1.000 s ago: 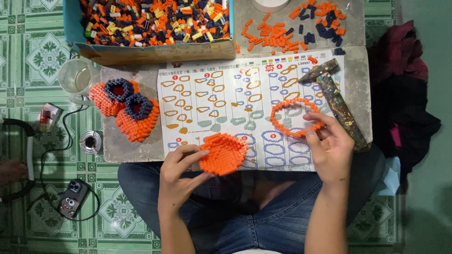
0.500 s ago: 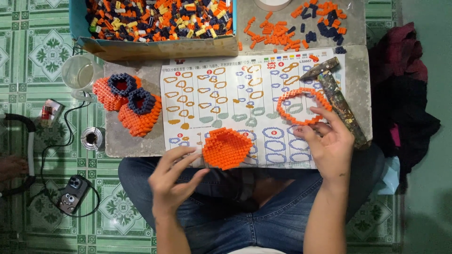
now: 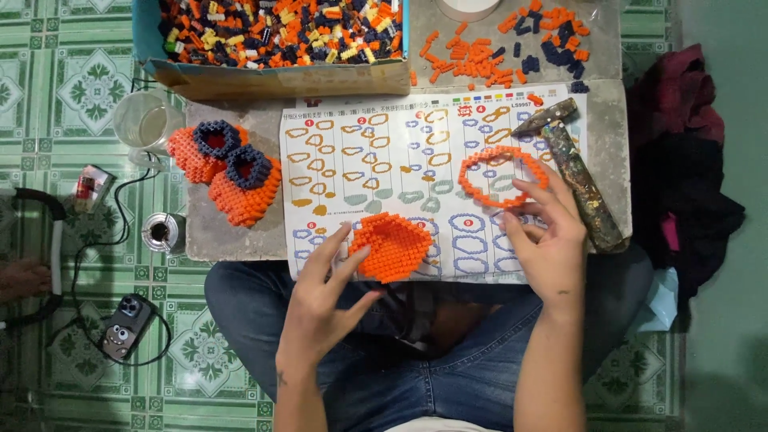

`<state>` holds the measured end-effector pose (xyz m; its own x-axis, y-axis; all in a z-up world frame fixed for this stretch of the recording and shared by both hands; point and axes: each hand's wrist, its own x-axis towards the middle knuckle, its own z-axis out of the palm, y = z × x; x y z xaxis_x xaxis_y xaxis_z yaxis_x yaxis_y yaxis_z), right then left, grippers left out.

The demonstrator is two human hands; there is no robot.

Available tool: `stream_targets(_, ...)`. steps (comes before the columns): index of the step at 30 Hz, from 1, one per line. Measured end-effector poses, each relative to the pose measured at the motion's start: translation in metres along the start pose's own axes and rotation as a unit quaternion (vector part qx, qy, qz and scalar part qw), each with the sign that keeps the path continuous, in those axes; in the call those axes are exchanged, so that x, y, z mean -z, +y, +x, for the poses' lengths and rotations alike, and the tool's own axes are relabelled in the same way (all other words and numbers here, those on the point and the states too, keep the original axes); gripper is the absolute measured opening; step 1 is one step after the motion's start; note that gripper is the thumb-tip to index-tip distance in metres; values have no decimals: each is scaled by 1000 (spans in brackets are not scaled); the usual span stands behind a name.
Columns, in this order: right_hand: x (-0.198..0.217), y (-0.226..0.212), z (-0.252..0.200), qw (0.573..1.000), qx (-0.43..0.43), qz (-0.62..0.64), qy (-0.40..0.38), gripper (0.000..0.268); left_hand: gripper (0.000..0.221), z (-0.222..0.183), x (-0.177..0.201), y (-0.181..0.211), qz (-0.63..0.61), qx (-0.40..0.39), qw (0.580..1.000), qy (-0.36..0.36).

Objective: The person assembles a 3D model using small interlocking plastic blocks and a small hammer while following a printed instruction sheet.

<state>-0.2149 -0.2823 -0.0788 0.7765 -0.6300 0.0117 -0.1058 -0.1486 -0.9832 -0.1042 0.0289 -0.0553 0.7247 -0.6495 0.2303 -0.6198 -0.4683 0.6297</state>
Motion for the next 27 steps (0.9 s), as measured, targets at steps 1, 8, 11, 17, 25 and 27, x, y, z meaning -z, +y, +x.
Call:
stream_targets(1, -1, -2, 0, 1000, 2, -15, 5, 48, 86, 5, -4, 1, 15, -3, 1000, -19)
stream_targets(8, -5, -2, 0, 997, 35, -57, 26, 45, 57, 21, 0, 7, -20, 19, 1000, -5)
stream_targets(11, -3, 11, -1, 998, 43, -45, 34, 40, 44, 24, -6, 7, -64, -5, 998, -7)
stream_targets(17, -3, 7, -2, 997, 54, -42, 38, 36, 37, 50, -16, 22, -146, -16, 989, -31)
stream_targets(25, -4, 9, -5, 996, 57, -44, 43, 34, 37, 85, -20, 31, -195, -71, 975, -80)
stream_targets(27, -4, 11, -5, 996, 60, -43, 46, 33, 35, 80, -31, 28, -214, -78, 970, -80)
